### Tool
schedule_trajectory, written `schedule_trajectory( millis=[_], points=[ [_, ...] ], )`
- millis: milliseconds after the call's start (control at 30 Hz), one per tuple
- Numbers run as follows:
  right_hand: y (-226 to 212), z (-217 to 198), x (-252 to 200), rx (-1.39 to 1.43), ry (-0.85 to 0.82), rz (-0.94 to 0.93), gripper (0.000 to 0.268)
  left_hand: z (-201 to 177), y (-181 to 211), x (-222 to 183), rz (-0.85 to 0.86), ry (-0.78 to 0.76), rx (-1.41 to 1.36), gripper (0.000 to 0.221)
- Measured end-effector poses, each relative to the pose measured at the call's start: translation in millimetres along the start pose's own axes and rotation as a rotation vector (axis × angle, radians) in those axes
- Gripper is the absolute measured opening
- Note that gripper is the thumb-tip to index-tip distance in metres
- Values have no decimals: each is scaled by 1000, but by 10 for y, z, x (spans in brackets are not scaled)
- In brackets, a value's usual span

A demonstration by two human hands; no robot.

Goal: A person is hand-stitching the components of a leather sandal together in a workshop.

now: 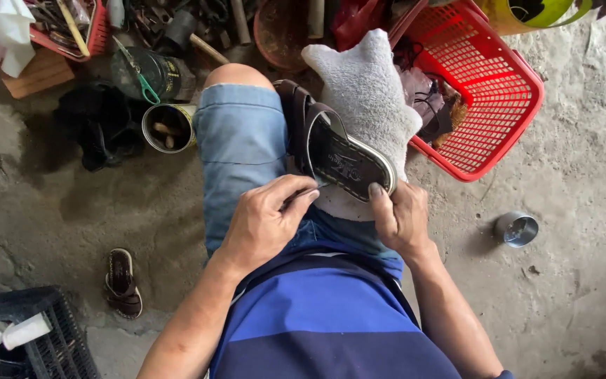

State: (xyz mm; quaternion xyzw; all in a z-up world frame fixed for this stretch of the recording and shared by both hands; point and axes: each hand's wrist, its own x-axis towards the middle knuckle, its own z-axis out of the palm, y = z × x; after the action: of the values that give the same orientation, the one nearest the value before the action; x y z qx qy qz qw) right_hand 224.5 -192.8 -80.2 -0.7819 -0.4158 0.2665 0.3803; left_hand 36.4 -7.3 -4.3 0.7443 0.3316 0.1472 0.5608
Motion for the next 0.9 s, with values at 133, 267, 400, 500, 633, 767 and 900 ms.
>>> schedule_trajectory(
  millis=[133, 267, 400, 500, 633, 767, 900],
  points=[
    [-134, -7, 81, 104, -13, 10, 41, 179, 23, 88, 110, 64, 109, 9],
    [-110, 21, 101, 125, -1, 1, 40, 453, -60, 183, 207, 142, 287, 9],
    [-105, 51, 88, 110, 20, -5, 38, 614, -156, 264, 387, 248, 561, 7],
    [-148, 37, 105, 129, 42, -10, 38, 582, -75, 235, 362, 156, 504, 4],
    [-176, 20, 117, 164, 44, -24, 38, 444, 103, 109, 245, -50, 440, 9],
    [-145, 53, 105, 167, 52, -29, 39, 371, 31, 74, 248, -38, 578, 9],
    [-142, 40, 95, 174, 42, -8, 37, 277, 110, 88, 194, -23, 502, 5]
  ],
)
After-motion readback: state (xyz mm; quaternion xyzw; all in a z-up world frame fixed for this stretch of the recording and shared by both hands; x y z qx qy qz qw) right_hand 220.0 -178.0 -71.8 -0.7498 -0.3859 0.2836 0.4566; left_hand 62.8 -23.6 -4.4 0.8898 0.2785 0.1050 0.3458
